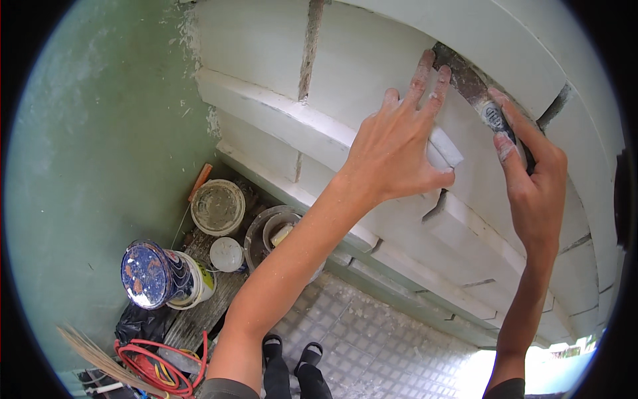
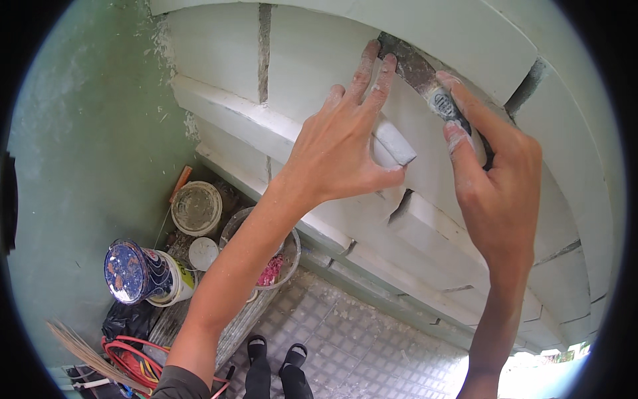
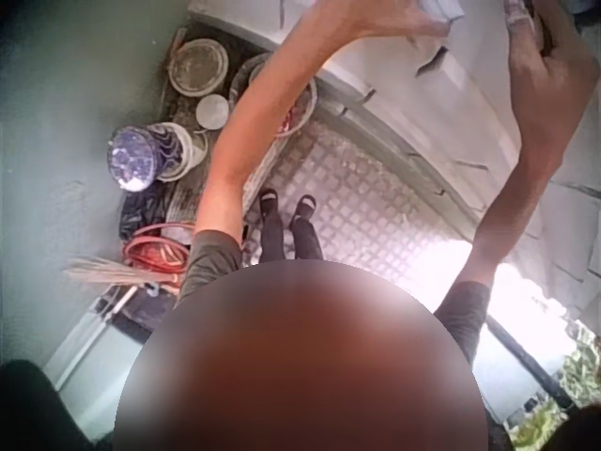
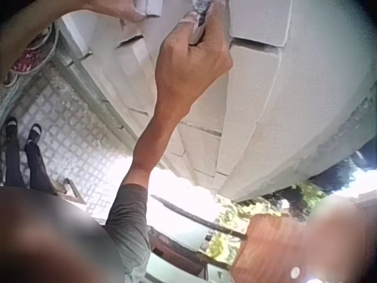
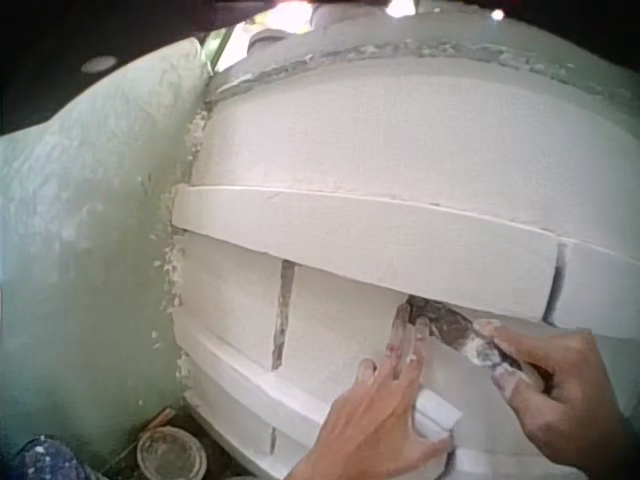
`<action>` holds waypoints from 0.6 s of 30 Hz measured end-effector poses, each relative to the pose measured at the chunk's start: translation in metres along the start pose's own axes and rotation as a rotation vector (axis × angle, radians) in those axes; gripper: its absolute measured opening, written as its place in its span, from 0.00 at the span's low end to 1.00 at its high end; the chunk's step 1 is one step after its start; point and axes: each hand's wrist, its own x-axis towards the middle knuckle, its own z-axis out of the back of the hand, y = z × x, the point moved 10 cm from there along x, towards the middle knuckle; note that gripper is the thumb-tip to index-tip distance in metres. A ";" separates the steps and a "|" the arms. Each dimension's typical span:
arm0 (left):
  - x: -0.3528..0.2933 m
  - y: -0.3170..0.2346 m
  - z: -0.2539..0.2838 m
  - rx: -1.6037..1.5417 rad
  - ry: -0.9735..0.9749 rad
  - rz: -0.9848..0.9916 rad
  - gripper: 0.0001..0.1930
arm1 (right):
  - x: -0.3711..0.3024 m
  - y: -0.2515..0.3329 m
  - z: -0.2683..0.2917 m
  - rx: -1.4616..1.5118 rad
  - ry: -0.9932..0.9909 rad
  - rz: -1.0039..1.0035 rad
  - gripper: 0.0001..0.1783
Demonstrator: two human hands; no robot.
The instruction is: Using a putty knife and sandpaper to scrape and smooth a concrete wall surface.
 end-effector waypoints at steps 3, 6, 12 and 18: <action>0.001 0.004 0.000 -0.020 0.013 0.030 0.59 | 0.007 0.000 -0.006 -0.007 0.036 -0.045 0.22; 0.003 0.008 0.003 -0.002 0.006 0.036 0.59 | 0.007 0.005 -0.004 -0.039 0.001 -0.025 0.22; 0.004 0.013 0.002 0.003 0.028 0.065 0.61 | 0.011 -0.001 -0.012 0.021 0.092 -0.073 0.25; 0.002 0.001 -0.003 -0.019 -0.017 0.045 0.61 | 0.004 -0.005 -0.005 0.032 0.082 -0.080 0.25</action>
